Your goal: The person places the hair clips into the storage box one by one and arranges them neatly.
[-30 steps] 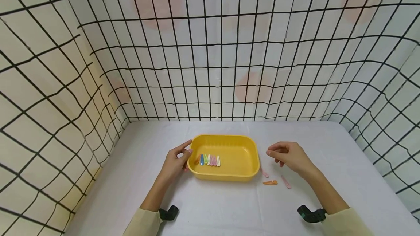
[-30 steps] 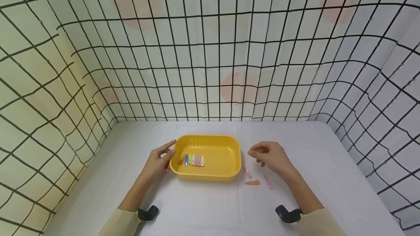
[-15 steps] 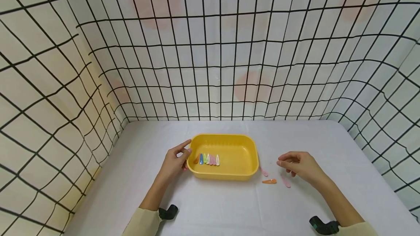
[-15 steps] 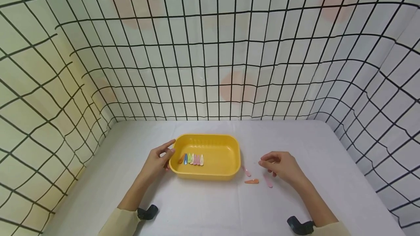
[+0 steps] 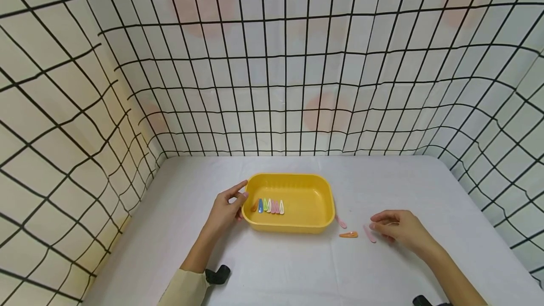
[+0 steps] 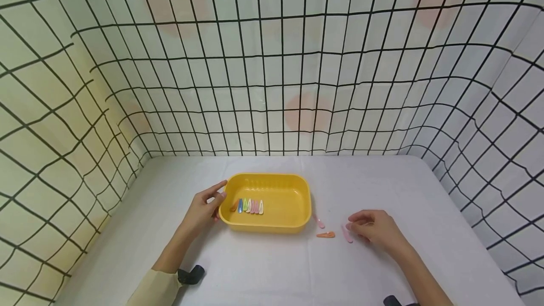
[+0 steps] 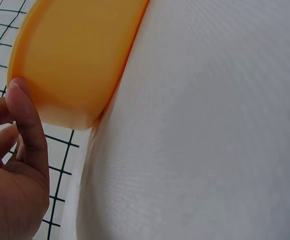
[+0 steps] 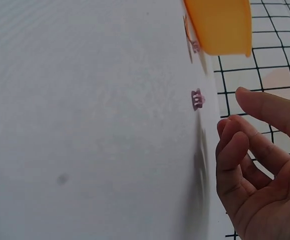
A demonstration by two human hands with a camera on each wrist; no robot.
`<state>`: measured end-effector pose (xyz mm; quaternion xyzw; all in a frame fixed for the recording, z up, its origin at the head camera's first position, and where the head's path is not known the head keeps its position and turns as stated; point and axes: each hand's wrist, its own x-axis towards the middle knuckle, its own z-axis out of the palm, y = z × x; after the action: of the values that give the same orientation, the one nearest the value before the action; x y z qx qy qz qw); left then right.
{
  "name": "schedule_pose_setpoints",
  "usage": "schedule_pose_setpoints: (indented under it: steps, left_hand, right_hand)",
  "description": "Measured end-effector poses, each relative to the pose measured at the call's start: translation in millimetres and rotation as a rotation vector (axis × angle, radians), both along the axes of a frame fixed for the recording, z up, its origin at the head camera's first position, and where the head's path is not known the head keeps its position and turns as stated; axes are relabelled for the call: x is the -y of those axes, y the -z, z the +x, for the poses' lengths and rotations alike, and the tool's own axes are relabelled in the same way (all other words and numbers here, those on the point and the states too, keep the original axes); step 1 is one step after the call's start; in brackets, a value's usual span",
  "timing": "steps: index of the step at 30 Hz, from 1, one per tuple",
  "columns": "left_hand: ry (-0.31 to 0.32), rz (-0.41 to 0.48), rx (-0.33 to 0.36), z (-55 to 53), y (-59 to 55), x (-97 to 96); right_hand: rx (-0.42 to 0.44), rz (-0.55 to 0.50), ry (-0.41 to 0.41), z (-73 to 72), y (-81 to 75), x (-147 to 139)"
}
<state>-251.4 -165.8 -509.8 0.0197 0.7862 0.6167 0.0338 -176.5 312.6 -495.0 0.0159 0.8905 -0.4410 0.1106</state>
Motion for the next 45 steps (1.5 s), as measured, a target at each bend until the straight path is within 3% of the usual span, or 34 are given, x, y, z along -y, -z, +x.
schedule_pose_setpoints:
  steps: [9, 18, 45]
  left_hand:
    - [0.004, 0.003, -0.007, 0.9, -0.8, 0.3]
    - [0.003, -0.002, -0.003, 1.3, -1.4, -0.2]
    - [0.004, 0.003, -0.001, 1.1, -2.1, -0.4]
  right_hand:
    - [0.06, -0.035, 0.016, 5.3, 6.8, -2.1]
    - [0.043, -0.017, -0.001, 9.8, 9.6, -2.2]
    - [-0.129, 0.154, -0.042, 8.7, 16.0, 9.8]
